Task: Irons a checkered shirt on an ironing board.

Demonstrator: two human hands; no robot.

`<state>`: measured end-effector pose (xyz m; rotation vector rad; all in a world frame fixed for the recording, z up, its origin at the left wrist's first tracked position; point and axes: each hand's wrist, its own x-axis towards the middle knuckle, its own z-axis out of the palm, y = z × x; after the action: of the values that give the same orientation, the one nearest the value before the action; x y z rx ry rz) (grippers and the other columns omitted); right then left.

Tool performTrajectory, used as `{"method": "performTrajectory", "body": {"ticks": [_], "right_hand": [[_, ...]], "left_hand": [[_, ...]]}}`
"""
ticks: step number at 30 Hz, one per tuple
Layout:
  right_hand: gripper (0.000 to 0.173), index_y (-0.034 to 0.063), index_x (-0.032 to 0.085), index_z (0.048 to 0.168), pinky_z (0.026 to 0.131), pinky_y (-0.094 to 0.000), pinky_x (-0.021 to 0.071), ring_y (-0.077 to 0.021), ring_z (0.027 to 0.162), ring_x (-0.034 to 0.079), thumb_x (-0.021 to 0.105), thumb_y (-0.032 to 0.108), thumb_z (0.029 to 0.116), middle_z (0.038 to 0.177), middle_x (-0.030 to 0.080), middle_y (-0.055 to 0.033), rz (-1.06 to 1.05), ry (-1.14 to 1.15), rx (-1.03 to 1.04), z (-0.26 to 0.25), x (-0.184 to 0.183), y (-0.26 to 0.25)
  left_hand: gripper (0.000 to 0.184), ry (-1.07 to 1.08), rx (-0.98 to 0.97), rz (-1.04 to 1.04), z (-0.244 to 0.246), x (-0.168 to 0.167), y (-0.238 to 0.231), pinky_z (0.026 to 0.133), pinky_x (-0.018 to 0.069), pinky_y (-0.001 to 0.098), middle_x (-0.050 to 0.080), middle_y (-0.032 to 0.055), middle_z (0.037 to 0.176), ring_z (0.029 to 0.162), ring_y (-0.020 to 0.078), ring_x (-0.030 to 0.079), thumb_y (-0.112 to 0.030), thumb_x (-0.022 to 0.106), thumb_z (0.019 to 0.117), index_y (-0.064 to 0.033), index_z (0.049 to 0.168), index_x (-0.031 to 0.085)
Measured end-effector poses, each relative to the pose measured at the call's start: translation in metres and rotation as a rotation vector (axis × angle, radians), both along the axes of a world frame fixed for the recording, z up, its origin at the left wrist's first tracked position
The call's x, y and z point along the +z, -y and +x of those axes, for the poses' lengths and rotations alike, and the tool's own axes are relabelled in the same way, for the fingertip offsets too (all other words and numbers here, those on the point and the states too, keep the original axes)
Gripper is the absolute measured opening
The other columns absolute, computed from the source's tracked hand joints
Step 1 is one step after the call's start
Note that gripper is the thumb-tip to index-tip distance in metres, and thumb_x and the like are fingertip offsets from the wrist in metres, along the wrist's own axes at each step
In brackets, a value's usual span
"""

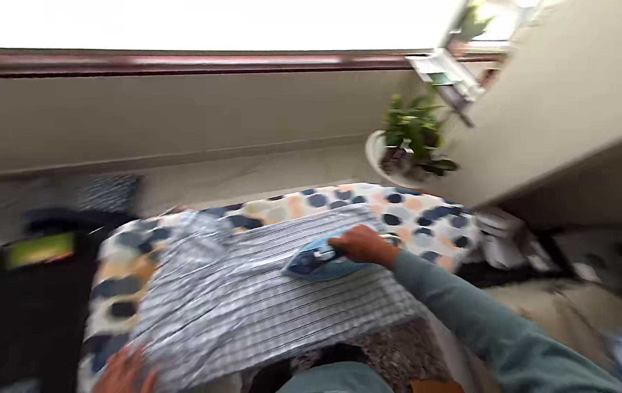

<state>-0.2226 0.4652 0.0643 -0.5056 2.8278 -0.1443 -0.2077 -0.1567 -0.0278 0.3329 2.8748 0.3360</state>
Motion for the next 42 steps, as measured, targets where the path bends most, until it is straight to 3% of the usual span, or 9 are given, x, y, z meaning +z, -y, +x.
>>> {"method": "performTrajectory", "body": {"ticks": [3,10,14,19,23,27,31,35,42], "right_hand": [[0.041,0.0263,0.068,0.126,0.062,-0.0559,0.0534,-0.0337,0.074,0.070,0.075,0.017,0.0864,0.079,0.071,-0.0093,0.055,0.095,-0.006,-0.013,0.001,0.045],[0.042,0.0268,0.064,0.133,0.068,-0.0559,0.0548,-0.0360,0.082,0.072,0.069,0.022,0.0916,0.088,0.074,-0.0121,0.150,0.199,-0.094,-0.036,0.004,0.152],[0.044,0.0265,0.061,0.136,0.071,-0.0571,0.0549,-0.0375,0.085,0.072,0.066,0.023,0.0932,0.090,0.074,-0.0135,0.167,0.236,-0.132,-0.052,0.008,0.206],[0.043,0.0247,0.060,0.135,0.071,-0.0564,0.0551,-0.0373,0.088,0.072,0.066,0.021,0.0932,0.093,0.074,-0.0135,0.171,0.237,-0.136,-0.072,0.007,0.263],[0.043,0.0249,0.060,0.136,0.071,-0.0553,0.0556,-0.0358,0.088,0.073,0.065,0.021,0.0932,0.093,0.074,-0.0123,0.165,0.220,-0.088,-0.086,0.004,0.299],[0.041,0.0243,0.060,0.134,0.071,-0.0546,0.0559,-0.0356,0.087,0.073,0.064,0.021,0.0935,0.092,0.074,-0.0117,0.170,0.220,-0.090,-0.094,0.005,0.334],[0.035,0.0223,0.061,0.129,0.069,-0.0546,0.0563,-0.0361,0.086,0.073,0.063,0.021,0.0940,0.091,0.074,-0.0123,0.151,0.194,-0.159,-0.095,0.007,0.369],[0.031,0.0191,0.060,0.127,0.067,-0.0541,0.0564,-0.0364,0.085,0.073,0.060,0.018,0.0958,0.090,0.073,-0.0132,0.132,0.179,-0.251,-0.098,0.007,0.400],[0.029,0.0180,0.059,0.124,0.065,-0.0541,0.0564,-0.0368,0.083,0.073,0.058,0.014,0.0961,0.089,0.072,-0.0136,0.084,0.163,-0.231,-0.103,0.006,0.407]], "left_hand": [[0.062,-0.097,0.045,0.020,0.004,-0.015,0.018,0.115,0.0325,0.0665,0.045,0.0194,0.158,0.148,0.0430,0.039,-0.050,0.051,0.0970,-0.0124,0.145,0.059],[0.056,-0.001,0.086,0.017,0.006,-0.027,0.034,0.119,0.0272,0.0645,0.040,0.0098,0.163,0.153,0.0328,0.033,-0.048,0.051,0.1012,-0.0248,0.152,0.053],[0.056,0.005,0.143,0.057,0.004,-0.036,0.031,0.120,0.0243,0.0656,0.040,0.0090,0.163,0.154,0.0331,0.032,-0.051,0.051,0.0998,-0.0273,0.151,0.054],[0.080,0.014,0.144,0.041,0.008,-0.040,0.022,0.120,0.0182,0.0693,0.033,0.0132,0.166,0.155,0.0367,0.025,-0.069,0.046,0.0958,-0.0250,0.162,0.035],[0.080,0.090,0.190,-0.028,0.002,-0.031,0.013,0.120,0.0192,0.0671,0.031,0.0102,0.168,0.156,0.0351,0.024,-0.071,0.042,0.0961,-0.0292,0.163,0.031],[0.069,0.180,0.273,-0.041,-0.016,-0.015,-0.001,0.121,0.0165,0.0665,0.040,0.0101,0.163,0.154,0.0348,0.028,-0.070,0.039,0.0987,-0.0334,0.157,0.043],[0.051,0.187,0.304,-0.030,-0.027,-0.008,-0.002,0.118,0.0318,0.0569,0.050,0.0083,0.155,0.149,0.0316,0.039,-0.054,0.046,0.1028,-0.0322,0.147,0.057],[0.052,0.218,0.306,-0.058,-0.033,-0.006,-0.001,0.112,0.0400,0.0522,0.053,0.0051,0.152,0.145,0.0272,0.043,-0.056,0.048,0.1006,-0.0320,0.146,0.058],[0.053,0.175,0.313,-0.007,-0.033,-0.016,0.006,0.112,0.0401,0.0507,0.056,0.0031,0.148,0.143,0.0249,0.045,-0.062,0.051,0.0975,-0.0335,0.141,0.063]]}}
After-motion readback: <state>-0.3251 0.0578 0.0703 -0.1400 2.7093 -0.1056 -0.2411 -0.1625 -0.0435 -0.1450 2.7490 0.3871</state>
